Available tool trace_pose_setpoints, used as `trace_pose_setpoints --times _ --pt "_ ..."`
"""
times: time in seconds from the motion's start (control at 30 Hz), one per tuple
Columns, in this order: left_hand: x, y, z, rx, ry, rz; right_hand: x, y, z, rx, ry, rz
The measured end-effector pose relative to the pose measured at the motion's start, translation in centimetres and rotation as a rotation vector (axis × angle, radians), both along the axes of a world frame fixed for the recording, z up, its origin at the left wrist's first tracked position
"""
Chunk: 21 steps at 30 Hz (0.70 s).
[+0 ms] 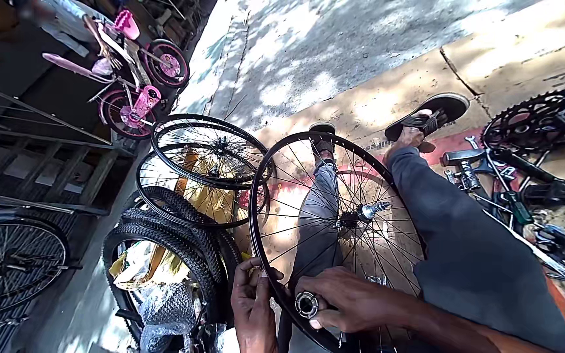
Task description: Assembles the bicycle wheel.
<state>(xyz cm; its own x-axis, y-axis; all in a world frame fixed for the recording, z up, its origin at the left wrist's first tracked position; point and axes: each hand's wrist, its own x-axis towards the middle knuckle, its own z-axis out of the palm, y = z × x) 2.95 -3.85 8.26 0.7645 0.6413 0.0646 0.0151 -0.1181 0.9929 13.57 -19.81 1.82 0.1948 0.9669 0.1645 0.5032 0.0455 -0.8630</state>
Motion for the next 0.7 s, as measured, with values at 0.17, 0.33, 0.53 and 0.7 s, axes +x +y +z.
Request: trace_pose_setpoints --times 0.17,0.33,0.53,0.7 --pt "0.1 0.2 -0.2 -0.007 -0.024 -0.002 0.2 -0.2 -0.2 0.054 0.174 -0.048" --pt "0.1 -0.1 -0.1 -0.015 -0.015 0.018 -3.1 1.9 -1.4 0.079 -0.185 -0.373" --pt "-0.1 0.4 -0.2 -0.033 -0.02 0.01 1.1 -0.8 -0.3 0.068 0.163 0.1" --pt "0.2 -0.2 0.1 -0.034 -0.004 0.044 -3.0 2.0 -1.1 0.089 -0.121 -0.432"
